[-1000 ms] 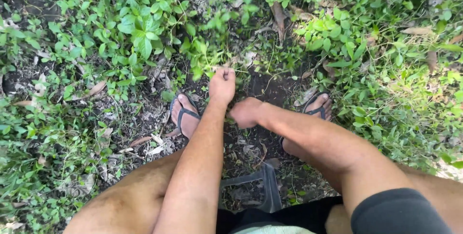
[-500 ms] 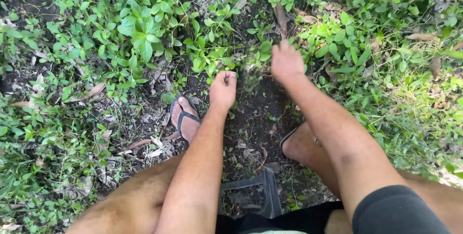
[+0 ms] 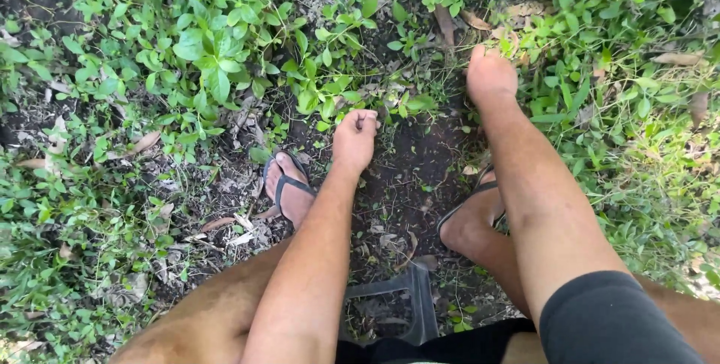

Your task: Pulling weeds from the ground by hand while sitting on a small stool.

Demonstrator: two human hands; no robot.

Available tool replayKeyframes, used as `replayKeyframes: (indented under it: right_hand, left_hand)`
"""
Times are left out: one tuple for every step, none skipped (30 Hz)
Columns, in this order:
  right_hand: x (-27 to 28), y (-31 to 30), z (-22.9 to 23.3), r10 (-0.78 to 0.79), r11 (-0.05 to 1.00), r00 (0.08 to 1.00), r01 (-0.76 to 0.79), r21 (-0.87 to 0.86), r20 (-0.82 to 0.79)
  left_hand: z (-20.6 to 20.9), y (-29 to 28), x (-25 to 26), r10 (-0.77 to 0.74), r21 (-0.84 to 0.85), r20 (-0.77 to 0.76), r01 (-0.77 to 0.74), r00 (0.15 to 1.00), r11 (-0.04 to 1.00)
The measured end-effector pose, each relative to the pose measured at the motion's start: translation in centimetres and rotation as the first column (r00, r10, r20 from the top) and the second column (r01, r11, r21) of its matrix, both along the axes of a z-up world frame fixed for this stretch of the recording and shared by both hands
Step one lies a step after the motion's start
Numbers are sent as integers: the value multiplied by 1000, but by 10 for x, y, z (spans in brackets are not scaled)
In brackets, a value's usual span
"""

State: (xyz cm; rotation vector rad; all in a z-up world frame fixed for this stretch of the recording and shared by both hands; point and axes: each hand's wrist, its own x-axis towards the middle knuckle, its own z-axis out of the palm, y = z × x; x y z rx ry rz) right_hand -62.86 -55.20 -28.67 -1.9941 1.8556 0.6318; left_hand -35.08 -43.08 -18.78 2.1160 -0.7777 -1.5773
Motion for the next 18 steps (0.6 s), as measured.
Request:
replayKeyframes:
  right_hand:
    - [-4, 2, -1, 79, 996, 997, -80, -43, -25]
    - [-1, 2, 11, 79, 996, 997, -80, -45, -28]
    - [2, 2, 23, 96, 995, 994, -95, 18, -59]
    - [7, 1, 35, 122, 990, 989, -115, 82, -88]
    - [6, 3, 29, 128, 989, 988, -121, 81, -89]
    - [3, 8, 24, 166, 980, 979, -151, 129, -116]
    - [-1, 12, 20, 204, 968, 969, -178, 178, -140]
    - [-5, 13, 25, 202, 969, 969, -177, 170, -144]
    - [-8, 14, 30, 204, 963, 967, -171, 207, -151]
    - [-11, 15, 36, 209, 955, 965, -167, 246, -159]
    - [-14, 15, 48, 210, 956, 964, -167, 240, -163]
    - [-17, 14, 60, 286, 933, 939, -227, 280, -191]
    - [-20, 13, 72, 360, 904, 908, -282, 321, -216]
    - [-26, 21, 82, 359, 904, 907, -279, 323, -222]
    - [-31, 29, 92, 347, 887, 909, -237, 397, -232]
    - [-34, 31, 102, 333, 868, 911, -195, 457, -244]
    - [-57, 39, 89, 329, 873, 911, -193, 448, -250]
    - [-76, 43, 75, 309, 853, 914, -143, 502, -265]
  left_hand:
    - [1, -2, 0, -2, -1, 0, 2, 1000, 1000]
    - [-1, -1, -1, -3, -4, -3, 3, 1000, 1000]
    - [-4, 0, -2, -12, -1, 0, 12, 1000, 1000]
    - [-5, 2, -3, -15, 3, 5, 15, 1000, 1000]
    - [-8, 2, -2, -9, 1, 4, 9, 1000, 1000]
    - [-10, 1, -3, -27, 1, 18, 27, 999, 1000]
    - [-12, 2, -4, -46, 1, 32, 46, 998, 999]
    - [-13, 2, -5, -47, -8, 31, 47, 998, 999]
    - [-15, 2, -6, -62, 1, 43, 62, 997, 998]
    - [-15, 4, -6, -75, 12, 53, 74, 996, 997]
    - [-16, 4, -5, -73, 6, 51, 73, 996, 997]
    - [-16, 5, -5, -83, 5, 61, 83, 995, 997]
    - [-17, 6, -5, -93, 4, 71, 93, 993, 996]
    - [-18, 8, -5, -94, 3, 64, 94, 993, 996]
    - [-20, 11, -5, -105, 14, 72, 104, 992, 994]
    - [-22, 7, -4, -115, 14, 84, 114, 990, 993]
    - [-16, 8, -7, -115, 3, 83, 115, 990, 993]
    - [-11, 9, -7, -107, -7, 85, 108, 991, 994]
